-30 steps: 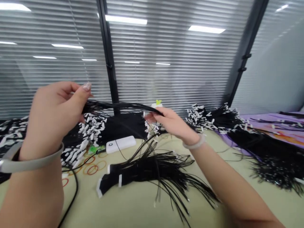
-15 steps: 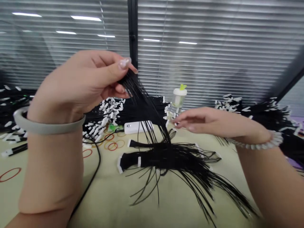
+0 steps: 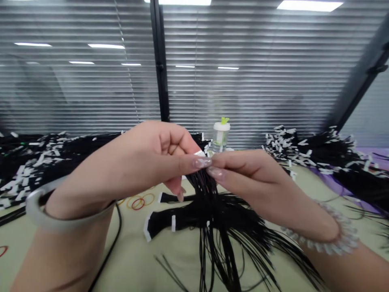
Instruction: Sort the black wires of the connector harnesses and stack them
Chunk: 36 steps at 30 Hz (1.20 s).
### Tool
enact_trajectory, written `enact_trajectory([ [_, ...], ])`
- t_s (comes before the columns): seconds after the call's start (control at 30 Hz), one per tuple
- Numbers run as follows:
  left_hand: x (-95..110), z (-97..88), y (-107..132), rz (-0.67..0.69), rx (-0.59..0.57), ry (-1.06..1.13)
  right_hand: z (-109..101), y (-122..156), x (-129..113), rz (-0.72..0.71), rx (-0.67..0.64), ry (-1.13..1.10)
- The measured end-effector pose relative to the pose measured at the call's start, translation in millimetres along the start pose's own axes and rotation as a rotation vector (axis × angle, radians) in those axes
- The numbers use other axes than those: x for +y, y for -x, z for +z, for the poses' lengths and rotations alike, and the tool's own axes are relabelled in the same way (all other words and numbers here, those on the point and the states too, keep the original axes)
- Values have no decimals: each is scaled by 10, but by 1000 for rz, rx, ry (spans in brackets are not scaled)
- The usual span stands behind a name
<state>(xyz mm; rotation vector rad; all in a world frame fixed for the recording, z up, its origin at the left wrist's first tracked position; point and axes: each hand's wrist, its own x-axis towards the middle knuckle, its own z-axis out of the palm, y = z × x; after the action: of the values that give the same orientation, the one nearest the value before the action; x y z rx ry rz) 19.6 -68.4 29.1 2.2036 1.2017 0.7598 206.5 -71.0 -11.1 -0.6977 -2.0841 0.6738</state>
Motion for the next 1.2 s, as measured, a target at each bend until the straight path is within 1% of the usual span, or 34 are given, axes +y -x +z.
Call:
enact_trajectory([
  [0.07, 24, 7, 18, 3, -18, -27, -2, 26, -15, 4, 4, 29],
  [0.23, 24, 33, 26, 78, -79, -29, -8, 66, -48, -22, 63, 157],
  [0.43, 33, 86, -26, 40, -85, 13, -11, 96, -69, -95, 83, 354],
  [0.73, 40, 86, 20, -5, -92, -5, -10, 120, -101, -76, 96, 369],
  [0.8, 39, 91, 31, -13, -93, 0, -8, 126, -113, -48, 98, 335],
  [0.87, 41, 98, 28, -29, -91, -13, -12, 129, -105, 23, 67, 256],
  [1.0, 37, 112, -5, -55, -97, -45, -41, 117, -38, 230, -77, 82],
  [1.07, 29, 122, -24, -66, -129, -24, -63, 102, -5, 283, -119, 70],
  [1.17, 32, 141, -42, -83, -169, 24, -96, 79, 16, 305, -172, 103],
  [1.2, 39, 145, -43, -90, -166, 39, -108, 72, 18, 305, -188, 129],
])
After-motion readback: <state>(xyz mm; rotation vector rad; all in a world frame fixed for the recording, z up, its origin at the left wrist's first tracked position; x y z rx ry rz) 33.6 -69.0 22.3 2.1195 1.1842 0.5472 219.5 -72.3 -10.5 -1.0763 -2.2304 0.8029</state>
